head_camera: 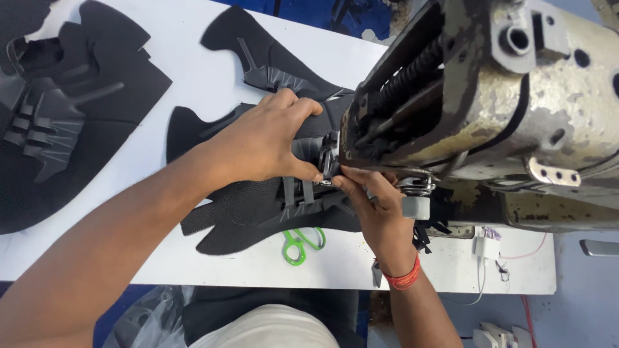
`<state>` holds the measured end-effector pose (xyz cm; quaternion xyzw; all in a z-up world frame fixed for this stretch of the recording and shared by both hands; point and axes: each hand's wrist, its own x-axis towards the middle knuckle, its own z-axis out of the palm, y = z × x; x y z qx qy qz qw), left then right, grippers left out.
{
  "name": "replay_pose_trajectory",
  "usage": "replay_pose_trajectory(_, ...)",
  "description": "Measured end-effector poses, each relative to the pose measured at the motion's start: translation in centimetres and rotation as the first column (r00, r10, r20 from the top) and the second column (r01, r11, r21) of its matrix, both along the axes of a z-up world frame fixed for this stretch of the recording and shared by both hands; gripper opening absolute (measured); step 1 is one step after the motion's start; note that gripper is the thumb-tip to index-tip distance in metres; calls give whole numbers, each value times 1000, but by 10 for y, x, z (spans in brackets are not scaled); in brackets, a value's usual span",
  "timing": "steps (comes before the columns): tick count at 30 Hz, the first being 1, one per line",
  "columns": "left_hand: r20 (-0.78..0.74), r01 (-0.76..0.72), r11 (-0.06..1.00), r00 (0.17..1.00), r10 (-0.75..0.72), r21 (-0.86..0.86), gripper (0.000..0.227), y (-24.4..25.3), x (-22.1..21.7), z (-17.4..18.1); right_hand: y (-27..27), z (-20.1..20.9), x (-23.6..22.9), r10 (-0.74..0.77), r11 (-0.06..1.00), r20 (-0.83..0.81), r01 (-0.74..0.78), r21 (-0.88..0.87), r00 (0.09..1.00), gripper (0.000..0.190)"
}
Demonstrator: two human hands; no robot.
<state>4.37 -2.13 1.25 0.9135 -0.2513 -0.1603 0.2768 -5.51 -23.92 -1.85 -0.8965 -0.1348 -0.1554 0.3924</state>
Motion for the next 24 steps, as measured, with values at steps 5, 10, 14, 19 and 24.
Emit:
replay_pose_trajectory(5, -10, 15, 999, 1000, -15, 47, 107, -2, 2, 6, 5, 3, -1, -3, 998, 44, 0, 60, 999, 22)
replay_pose_trajectory(10, 90, 23, 1000, 996, -24, 20, 106, -2, 2, 1, 12, 4, -8, -73, 997, 64, 70, 41, 995, 20)
replay_pose_trajectory(14, 90, 43, 999, 995, -42, -17, 109, 0, 4, -3, 17, 10, -39, -16, 995, 45, 11, 100, 999, 16)
replay_pose_trajectory(19, -193, -92, 942, 981, 29, -324, 112, 13, 22, -25, 25, -73, -101, 571, 801, -778, 30, 598, 261, 33)
replay_pose_trajectory(24, -843, -647, 640, 538, -1, -414, 61, 18, 3, -22, 7, -173, -128, 580, 40, -298, 339, 940, 759, 40)
